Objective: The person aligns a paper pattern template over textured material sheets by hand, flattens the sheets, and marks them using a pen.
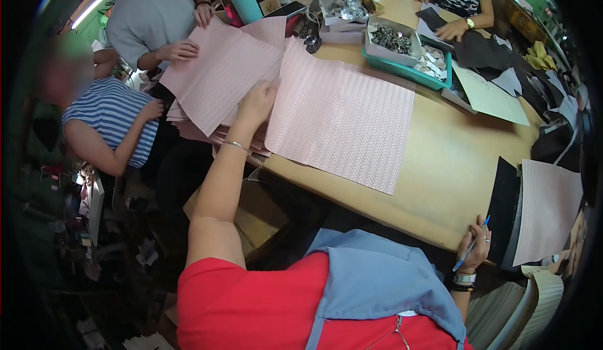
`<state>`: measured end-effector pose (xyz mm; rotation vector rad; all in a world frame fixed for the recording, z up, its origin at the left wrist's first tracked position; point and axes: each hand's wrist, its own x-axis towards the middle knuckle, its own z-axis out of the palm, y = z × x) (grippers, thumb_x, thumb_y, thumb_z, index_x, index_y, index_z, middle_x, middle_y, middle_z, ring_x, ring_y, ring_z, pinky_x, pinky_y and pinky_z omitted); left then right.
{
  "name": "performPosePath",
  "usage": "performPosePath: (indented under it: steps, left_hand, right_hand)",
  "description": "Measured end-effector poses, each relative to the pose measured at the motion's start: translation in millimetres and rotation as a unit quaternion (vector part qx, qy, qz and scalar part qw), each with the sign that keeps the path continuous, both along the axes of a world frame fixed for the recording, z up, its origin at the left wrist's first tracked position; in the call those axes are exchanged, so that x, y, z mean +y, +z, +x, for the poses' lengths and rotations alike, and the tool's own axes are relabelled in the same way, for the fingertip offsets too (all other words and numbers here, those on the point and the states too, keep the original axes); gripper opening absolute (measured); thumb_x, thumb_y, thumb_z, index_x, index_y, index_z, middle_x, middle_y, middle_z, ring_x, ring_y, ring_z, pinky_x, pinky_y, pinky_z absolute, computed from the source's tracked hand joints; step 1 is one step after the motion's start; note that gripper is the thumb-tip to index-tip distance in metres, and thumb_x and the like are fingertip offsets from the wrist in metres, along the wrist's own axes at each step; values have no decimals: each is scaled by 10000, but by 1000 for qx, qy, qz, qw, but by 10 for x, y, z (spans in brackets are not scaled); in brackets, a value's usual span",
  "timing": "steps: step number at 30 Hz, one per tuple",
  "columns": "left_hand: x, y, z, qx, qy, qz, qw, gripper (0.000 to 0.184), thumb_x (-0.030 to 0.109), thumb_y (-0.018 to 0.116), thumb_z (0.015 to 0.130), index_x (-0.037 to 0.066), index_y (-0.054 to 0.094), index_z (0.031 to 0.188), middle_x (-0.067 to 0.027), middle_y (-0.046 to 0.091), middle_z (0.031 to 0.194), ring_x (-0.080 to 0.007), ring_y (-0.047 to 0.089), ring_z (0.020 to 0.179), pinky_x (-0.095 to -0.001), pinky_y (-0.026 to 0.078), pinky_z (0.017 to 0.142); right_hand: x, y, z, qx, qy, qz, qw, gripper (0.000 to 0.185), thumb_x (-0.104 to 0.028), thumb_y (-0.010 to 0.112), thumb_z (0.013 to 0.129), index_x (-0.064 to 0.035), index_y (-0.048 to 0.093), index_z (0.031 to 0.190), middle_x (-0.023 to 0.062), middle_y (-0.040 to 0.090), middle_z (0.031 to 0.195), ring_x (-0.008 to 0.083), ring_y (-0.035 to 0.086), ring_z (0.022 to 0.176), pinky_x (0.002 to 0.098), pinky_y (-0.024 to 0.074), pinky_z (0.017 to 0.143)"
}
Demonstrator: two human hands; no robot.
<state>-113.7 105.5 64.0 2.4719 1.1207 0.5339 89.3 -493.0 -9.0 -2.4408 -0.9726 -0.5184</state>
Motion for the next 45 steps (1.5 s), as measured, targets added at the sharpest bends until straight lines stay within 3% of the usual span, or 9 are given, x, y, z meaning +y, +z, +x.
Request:
performPosePath:
  steps: [4,7,10,16,19,23,29,38,45]
  left_hand:
    - [-347,232,129,74,-22,-26,997,570,524,409,949,20,637,1086,-226,632,1104,-389,602,1034,-431,465,886]
    - [-342,245,153,-7,5,-7,1000,459,449,486,931,40,648,1061,-187,650,1079,-375,615,1000,-432,478,860]
    - [-237,196,125,-67,0,163,984,335,357,589,877,66,661,1027,-141,666,1035,-350,634,950,-422,492,824]
    - [-276,201,17,1,-51,262,964,309,298,644,840,111,649,1087,-100,651,1101,-326,602,1046,-421,486,855]
    - [-124,8,-44,57,59,393,916,356,290,634,842,110,617,1149,-97,620,1188,-312,579,1104,-430,481,883]
    - [84,-19,-197,114,82,139,980,415,330,582,870,89,578,1207,-154,574,1252,-318,539,1171,-473,462,916]
    - [21,-167,-252,118,8,296,948,371,290,512,898,78,568,1196,-160,561,1284,-337,539,1180,-458,460,936]
    - [-53,-122,-148,83,-27,143,986,324,250,509,896,70,546,1162,-165,608,1118,-339,603,1028,-464,480,863]
    - [45,-346,-199,96,-57,227,967,352,280,513,893,71,526,1177,-154,599,1094,-351,602,1004,-497,473,851]
  right_hand:
    - [1,0,-5,-5,-3,-2,1000,204,-195,542,871,-44,620,985,198,616,1237,359,574,1157,510,357,1029]
    - [11,10,-10,3,-2,5,1000,206,-195,544,873,-44,624,987,198,619,1231,359,576,1154,511,358,1028]
    - [8,1,-8,4,0,15,1000,204,-195,544,874,-45,628,984,197,623,1225,359,578,1152,512,359,1027]
    - [23,27,-17,0,-1,4,1000,205,-196,543,877,-40,626,980,199,625,1220,361,578,1151,515,361,1026]
    - [20,31,-18,0,0,1,1000,203,-195,541,879,-40,623,980,200,621,1226,360,576,1156,515,361,1026]
    - [4,4,-5,0,-2,0,1000,198,-189,540,876,-42,620,983,199,617,1234,357,574,1162,510,357,1031]
    - [5,1,-7,-1,-4,-6,1000,196,-184,539,874,-44,620,985,199,616,1238,354,575,1164,504,351,1036]
    - [-7,-5,-6,2,-6,-7,1000,185,-151,549,850,-45,623,982,194,620,1233,351,575,1165,507,356,1032]
    - [44,32,-10,5,-3,7,1000,188,-144,560,830,-49,627,978,182,628,1222,353,572,1166,516,365,1023]
